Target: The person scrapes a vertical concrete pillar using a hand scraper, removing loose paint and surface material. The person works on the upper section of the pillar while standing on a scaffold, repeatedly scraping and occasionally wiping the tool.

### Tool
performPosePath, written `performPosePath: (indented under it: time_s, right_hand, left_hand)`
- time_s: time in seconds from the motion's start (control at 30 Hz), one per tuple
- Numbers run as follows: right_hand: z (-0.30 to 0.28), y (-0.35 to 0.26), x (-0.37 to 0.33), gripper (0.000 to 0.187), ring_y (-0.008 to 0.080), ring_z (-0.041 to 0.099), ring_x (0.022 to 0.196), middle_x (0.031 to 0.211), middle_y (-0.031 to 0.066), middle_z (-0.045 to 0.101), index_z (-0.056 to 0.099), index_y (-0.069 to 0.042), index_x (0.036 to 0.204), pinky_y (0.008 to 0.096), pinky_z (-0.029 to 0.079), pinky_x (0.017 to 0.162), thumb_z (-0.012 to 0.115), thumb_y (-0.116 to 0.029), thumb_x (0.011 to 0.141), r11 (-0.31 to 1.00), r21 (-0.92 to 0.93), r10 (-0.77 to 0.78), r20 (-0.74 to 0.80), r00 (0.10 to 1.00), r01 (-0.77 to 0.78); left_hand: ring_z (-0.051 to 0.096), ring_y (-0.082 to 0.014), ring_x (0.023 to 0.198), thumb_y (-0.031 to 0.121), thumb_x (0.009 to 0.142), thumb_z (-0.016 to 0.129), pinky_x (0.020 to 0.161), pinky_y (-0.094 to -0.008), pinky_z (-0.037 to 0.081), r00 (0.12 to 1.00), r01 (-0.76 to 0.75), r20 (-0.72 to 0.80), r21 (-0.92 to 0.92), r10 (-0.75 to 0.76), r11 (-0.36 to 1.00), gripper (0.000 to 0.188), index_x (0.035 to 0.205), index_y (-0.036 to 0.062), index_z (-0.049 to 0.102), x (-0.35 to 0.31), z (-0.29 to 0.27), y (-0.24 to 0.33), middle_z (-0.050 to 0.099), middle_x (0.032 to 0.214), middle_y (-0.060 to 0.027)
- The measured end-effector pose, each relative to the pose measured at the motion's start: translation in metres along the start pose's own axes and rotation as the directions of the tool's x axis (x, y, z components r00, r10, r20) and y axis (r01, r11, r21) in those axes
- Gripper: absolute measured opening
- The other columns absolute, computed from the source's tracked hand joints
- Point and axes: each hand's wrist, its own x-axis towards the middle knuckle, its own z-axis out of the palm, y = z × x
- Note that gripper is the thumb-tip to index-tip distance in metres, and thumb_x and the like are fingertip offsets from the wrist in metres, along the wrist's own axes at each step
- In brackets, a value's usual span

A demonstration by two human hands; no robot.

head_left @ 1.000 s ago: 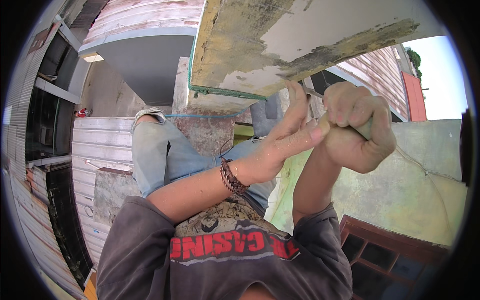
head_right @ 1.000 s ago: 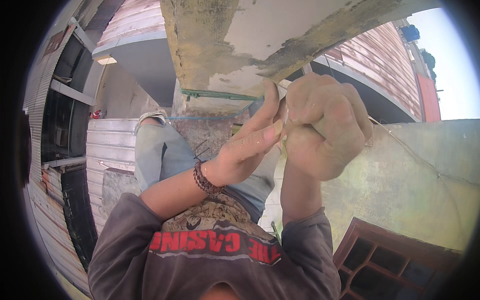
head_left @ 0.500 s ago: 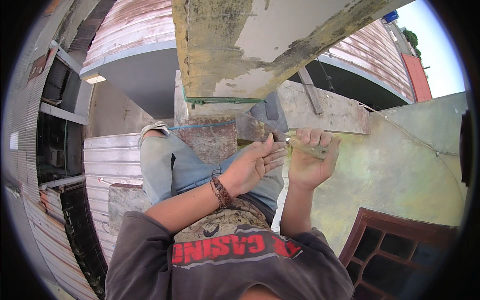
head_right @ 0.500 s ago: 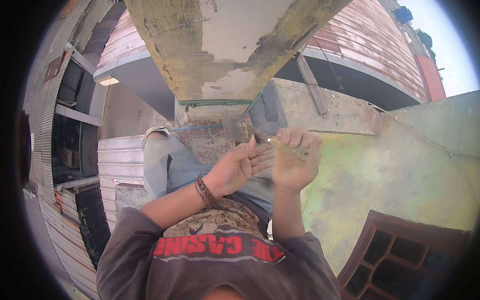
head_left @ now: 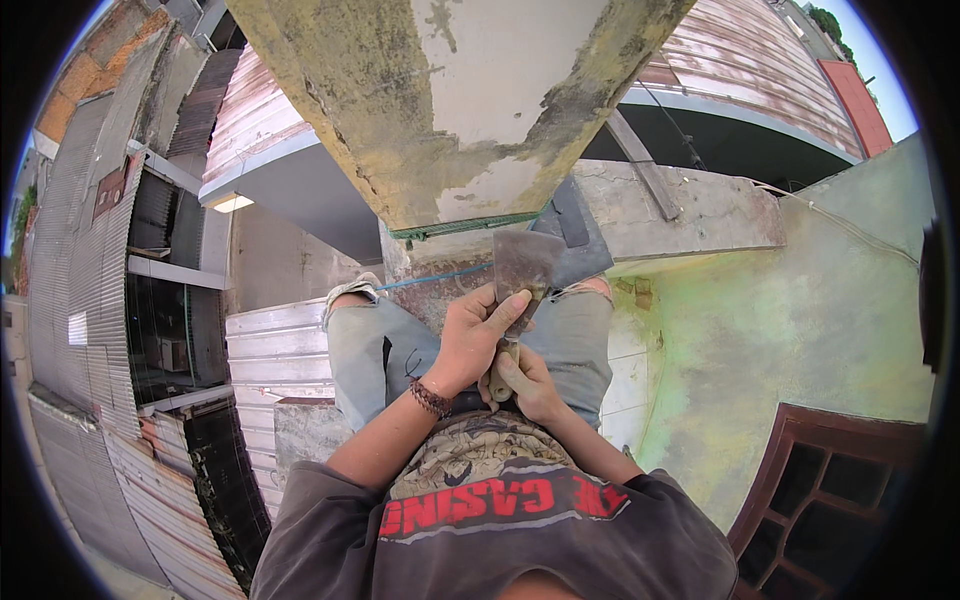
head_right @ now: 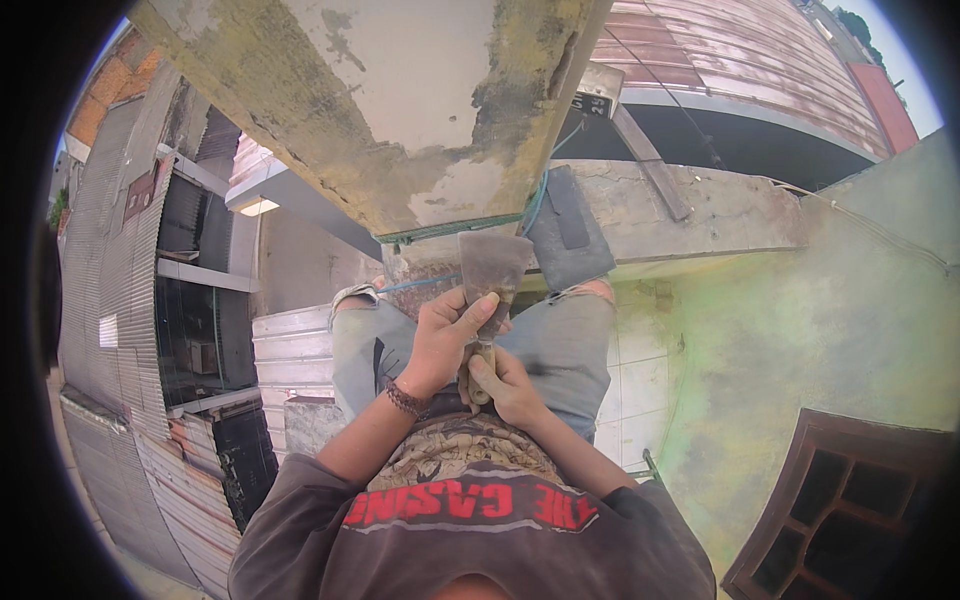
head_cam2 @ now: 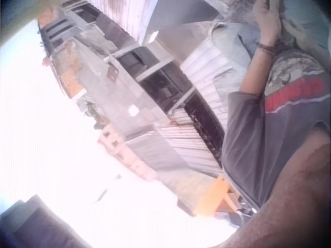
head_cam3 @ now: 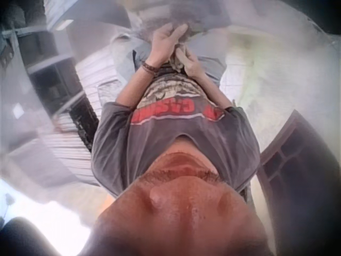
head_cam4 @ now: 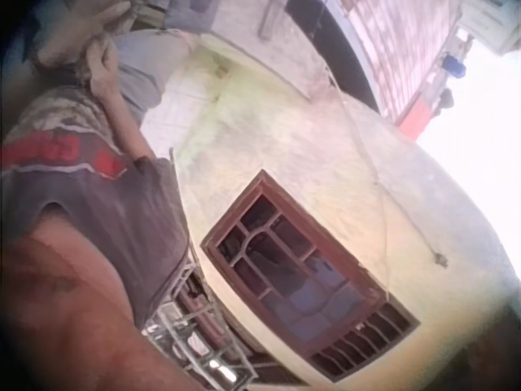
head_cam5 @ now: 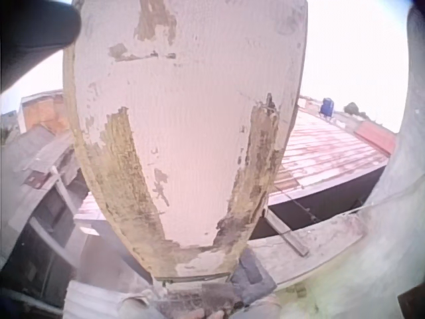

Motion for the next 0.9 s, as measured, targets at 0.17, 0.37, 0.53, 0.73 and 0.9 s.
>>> performPosePath:
  time_s: [0.17, 0.37, 0.53, 0.73, 0.9]
  right_hand:
    - [-0.009, -0.003, 0.011, 0.031, 0.0090, 0.045, 0.051, 0.069, 0.0039, 0.052, 0.052, -0.004, 0.099, 0.0228, 0.035, 0.044, 0.044, -0.034, 0.103, 0.994, 0.047, -0.094, -0.178, 0.980, 0.103]
    - [-0.023, 0.017, 0.015, 0.040, 0.0082, 0.039, 0.045, 0.060, 0.0029, 0.047, 0.049, -0.004, 0.079, 0.0230, 0.031, 0.040, 0.042, -0.037, 0.103, 0.975, 0.133, -0.124, -0.335, 0.934, 0.177]
    - [-0.044, 0.001, 0.035, 0.043, 0.0072, 0.038, 0.043, 0.056, 0.0006, 0.045, 0.049, -0.005, 0.074, 0.0225, 0.029, 0.038, 0.043, -0.036, 0.103, 0.978, -0.049, -0.204, -0.360, 0.910, 0.201]
    - [-0.065, 0.013, 0.058, 0.040, 0.0060, 0.040, 0.044, 0.057, -0.0015, 0.047, 0.052, -0.005, 0.075, 0.0221, 0.030, 0.039, 0.046, -0.034, 0.102, 0.962, -0.138, -0.271, -0.406, 0.873, 0.235]
    - [-0.065, 0.011, 0.064, 0.039, 0.0054, 0.041, 0.046, 0.060, -0.0019, 0.049, 0.055, -0.004, 0.077, 0.0214, 0.031, 0.040, 0.047, -0.033, 0.102, 0.945, -0.132, -0.326, -0.382, 0.865, 0.298]
  left_hand:
    - [0.055, -0.0049, 0.075, 0.021, 0.094, 0.065, 0.067, -0.0228, 0.047, 0.997, -0.071, 0.019, 0.139, 0.069, 0.988, 0.026, 0.107, 0.0000, 0.062, 0.012, -0.001, 0.008, 0.065, 0.084, -0.0003]
    - [0.054, -0.0055, 0.078, 0.019, 0.094, 0.064, 0.070, -0.0224, 0.046, 0.940, -0.311, -0.069, 0.222, 0.333, 0.924, 0.031, 0.116, -0.0009, 0.053, 0.033, 0.016, 0.015, 0.064, 0.086, -0.0027]
    - [0.053, -0.0054, 0.072, 0.020, 0.096, 0.061, 0.066, -0.0238, 0.046, 0.992, -0.118, 0.056, 0.162, 0.110, 0.980, 0.026, 0.111, -0.0005, 0.055, 0.042, 0.022, -0.004, 0.065, 0.083, -0.0028]
    - [0.059, -0.0066, 0.082, 0.015, 0.099, 0.055, 0.073, -0.0217, 0.047, 0.995, -0.081, -0.035, 0.244, 0.092, 0.966, 0.016, 0.101, -0.0001, 0.059, 0.067, 0.015, -0.048, 0.066, 0.089, -0.0038]
    - [0.062, -0.0081, 0.081, 0.015, 0.098, 0.056, 0.071, -0.0227, 0.049, 0.989, -0.143, -0.007, 0.263, 0.150, 0.954, 0.017, 0.102, -0.0009, 0.059, 0.075, 0.016, -0.044, 0.067, 0.090, -0.0046]
